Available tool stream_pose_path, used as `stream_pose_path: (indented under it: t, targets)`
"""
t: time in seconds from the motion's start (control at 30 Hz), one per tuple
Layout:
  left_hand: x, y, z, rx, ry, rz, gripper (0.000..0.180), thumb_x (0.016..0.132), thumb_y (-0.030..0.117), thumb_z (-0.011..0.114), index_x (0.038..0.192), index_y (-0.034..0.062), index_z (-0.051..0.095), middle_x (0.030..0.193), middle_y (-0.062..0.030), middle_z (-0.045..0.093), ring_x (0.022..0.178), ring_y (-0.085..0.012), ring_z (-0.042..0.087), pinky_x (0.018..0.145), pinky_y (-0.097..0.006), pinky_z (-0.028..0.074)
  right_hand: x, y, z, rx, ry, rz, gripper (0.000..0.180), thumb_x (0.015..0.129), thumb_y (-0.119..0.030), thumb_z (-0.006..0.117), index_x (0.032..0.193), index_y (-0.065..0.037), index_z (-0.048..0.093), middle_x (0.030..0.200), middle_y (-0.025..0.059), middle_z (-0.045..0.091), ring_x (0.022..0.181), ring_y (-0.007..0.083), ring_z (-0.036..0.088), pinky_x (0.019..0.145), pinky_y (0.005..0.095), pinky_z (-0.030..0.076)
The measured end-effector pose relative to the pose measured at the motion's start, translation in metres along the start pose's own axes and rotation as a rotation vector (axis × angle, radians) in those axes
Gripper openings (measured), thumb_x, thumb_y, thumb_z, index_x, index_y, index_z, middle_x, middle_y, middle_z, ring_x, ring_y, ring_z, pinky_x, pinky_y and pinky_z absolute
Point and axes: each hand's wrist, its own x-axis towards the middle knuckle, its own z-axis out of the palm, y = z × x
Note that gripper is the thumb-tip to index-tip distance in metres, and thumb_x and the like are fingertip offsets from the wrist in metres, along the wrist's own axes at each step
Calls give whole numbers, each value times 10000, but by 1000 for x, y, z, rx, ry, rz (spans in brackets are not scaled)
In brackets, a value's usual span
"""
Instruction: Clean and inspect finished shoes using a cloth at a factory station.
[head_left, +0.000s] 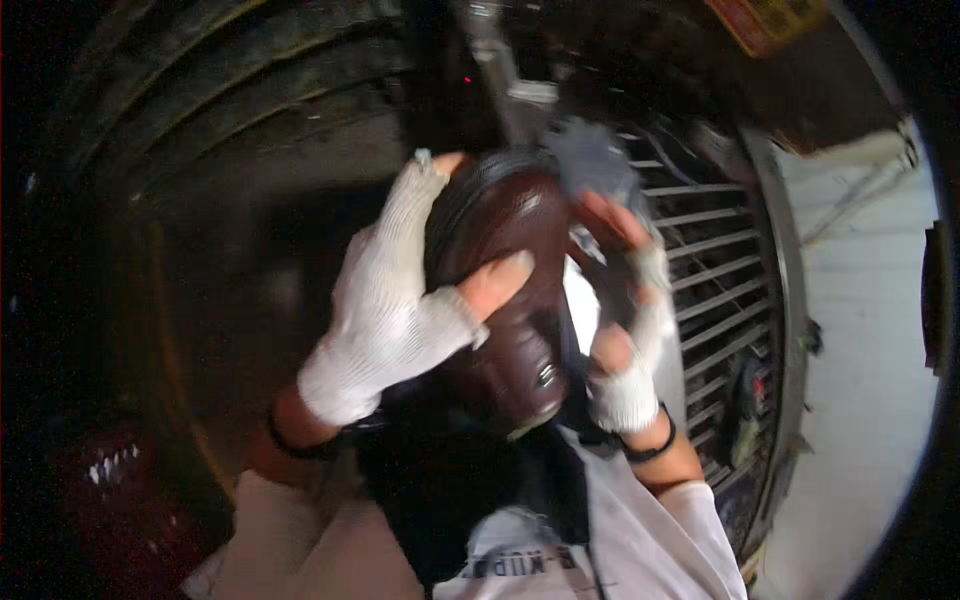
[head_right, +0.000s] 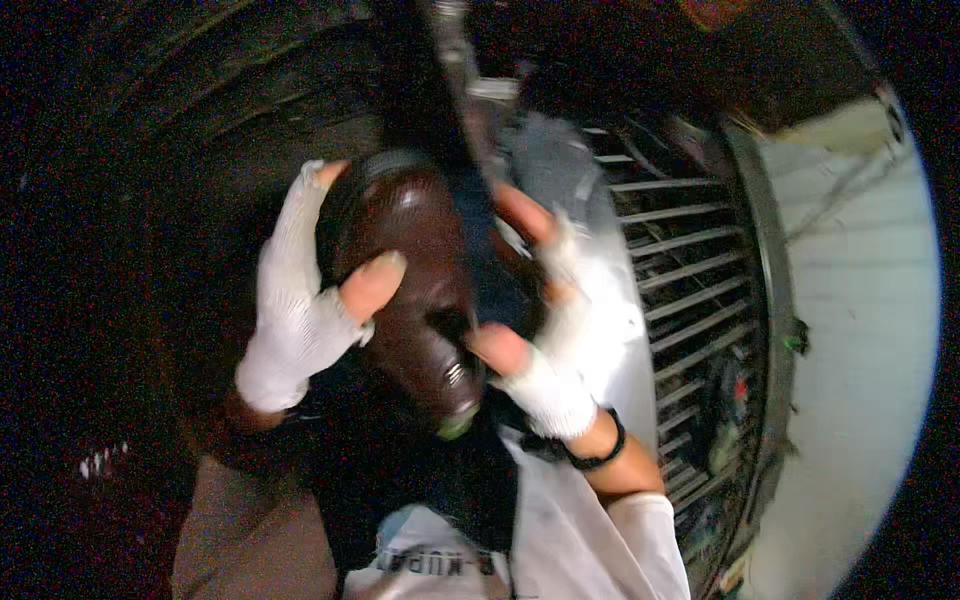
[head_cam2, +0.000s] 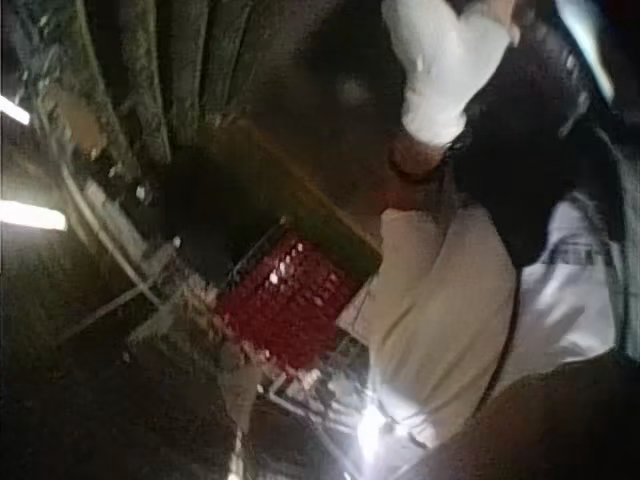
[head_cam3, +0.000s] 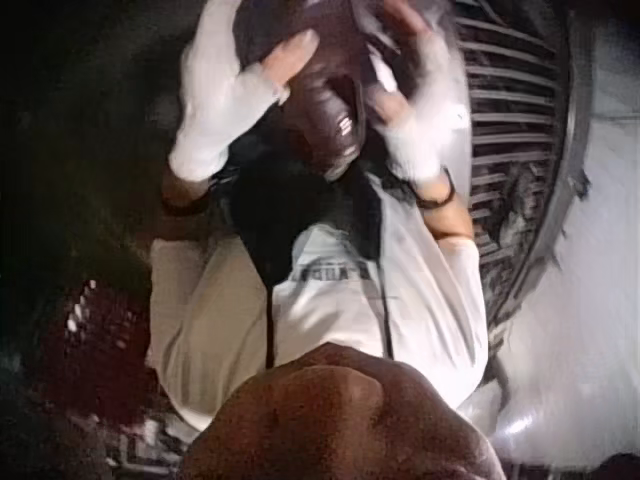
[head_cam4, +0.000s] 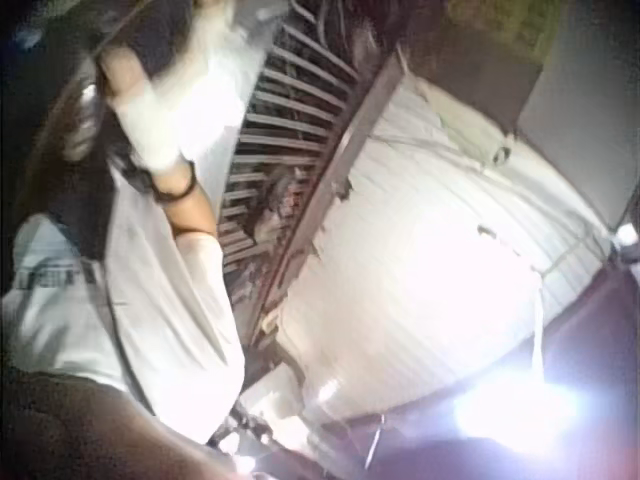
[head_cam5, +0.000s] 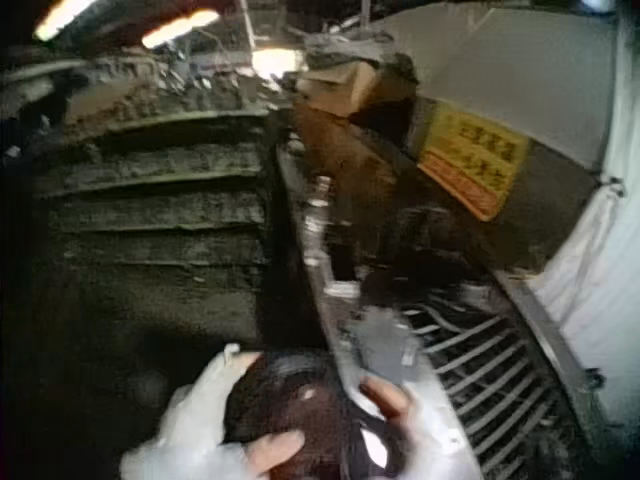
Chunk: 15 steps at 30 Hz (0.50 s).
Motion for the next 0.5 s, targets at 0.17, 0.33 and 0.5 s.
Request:
stream_pose_path:
  t: [0.17, 0.33, 0.5]
  targets:
    - [-3, 5, 16, -203, 214, -172, 646, 883, 275, 851, 1368, -16, 540, 1329, -139, 634, 1170, -204, 646, 1001, -342, 520, -34, 7, 27, 40, 5, 210, 940, 793, -94, 903, 1584, -7, 403, 1497, 155, 558, 1298, 228, 604, 1089, 363, 509]
    - [-41, -7, 24, -24, -10, -156, 861, 857, 246, 872, 1529, -32, 411, 1368, -217, 621, 1252, -319, 648, 1069, -388, 500, -37, -4, -12, -99, -51, 479, 755, 844, -309, 881, 1451, 15, 571, 1233, 80, 714, 1125, 150, 651, 1020, 315, 503]
    - [-75, -5, 32, -76, -203, -395, 760, 985, 139, 725, 1598, -56, 320, 1484, -228, 546, 1375, -282, 556, 1150, -381, 430, -35, 5, -34, -50, -10, 629, 542, 871, -377, 865, 1218, 9, 710, 1067, 28, 709, 970, 106, 622, 877, 280, 507]
